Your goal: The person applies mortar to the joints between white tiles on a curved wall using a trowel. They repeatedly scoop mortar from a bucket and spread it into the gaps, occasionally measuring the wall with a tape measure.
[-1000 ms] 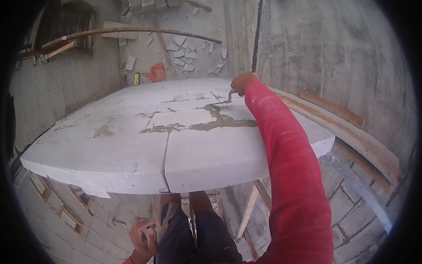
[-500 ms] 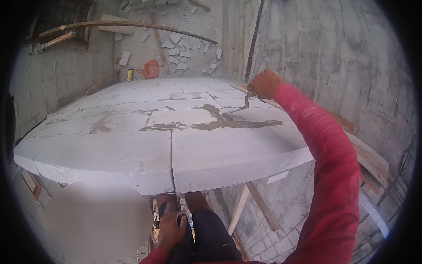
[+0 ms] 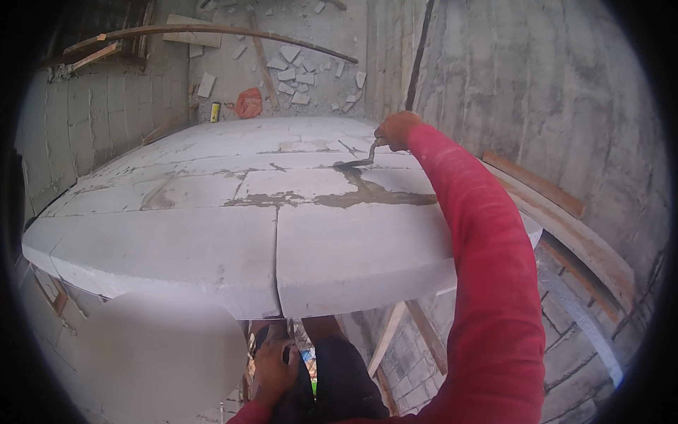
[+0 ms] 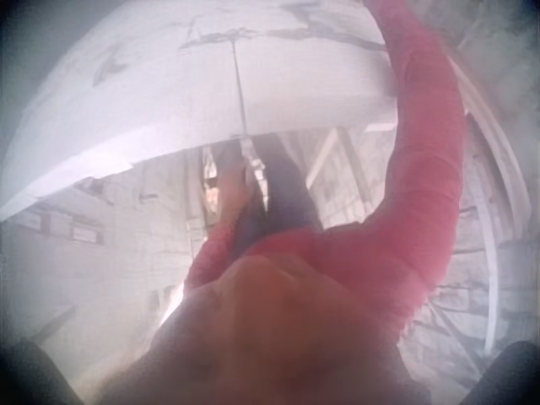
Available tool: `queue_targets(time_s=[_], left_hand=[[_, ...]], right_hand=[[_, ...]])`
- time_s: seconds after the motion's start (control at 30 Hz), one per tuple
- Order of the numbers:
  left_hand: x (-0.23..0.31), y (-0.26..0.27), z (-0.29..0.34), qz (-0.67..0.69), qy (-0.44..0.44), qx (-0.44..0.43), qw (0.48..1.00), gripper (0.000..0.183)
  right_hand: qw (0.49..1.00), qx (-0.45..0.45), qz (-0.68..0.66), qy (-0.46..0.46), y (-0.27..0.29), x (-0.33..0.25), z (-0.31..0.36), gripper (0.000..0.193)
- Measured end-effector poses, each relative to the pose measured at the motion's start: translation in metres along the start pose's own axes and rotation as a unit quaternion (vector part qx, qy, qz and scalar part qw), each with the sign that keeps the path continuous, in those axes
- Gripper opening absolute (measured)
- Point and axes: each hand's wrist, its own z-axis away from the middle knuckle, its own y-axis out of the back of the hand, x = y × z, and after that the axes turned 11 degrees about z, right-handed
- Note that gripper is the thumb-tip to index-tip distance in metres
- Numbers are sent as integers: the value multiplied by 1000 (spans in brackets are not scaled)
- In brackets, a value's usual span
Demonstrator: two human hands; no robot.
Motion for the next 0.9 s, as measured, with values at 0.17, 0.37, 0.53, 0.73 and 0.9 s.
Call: queue_targets(time_s=[0.17,0.37,0.53,0.73,0.9], left_hand=[[6,0,-3,-11,-18,5,1000,19],[4,-1,-2,7,-2,13,1000,19],[-2,-2,-1,1,-7,20,1000,19],[-4,0,-2,20,-10,33,999,17],[-1,0,-2,22,5,18,1000,18]], right_hand=[[1000,3,18,-11,36,-21,42,22],[998,-30,58,-12,103,-46,50,20],[996,-72,-20,-54,108,-12,31,24],[998,-31,16,-53,78,-42,15,26],[998,-49,14,-43,87,-8,55,24]])
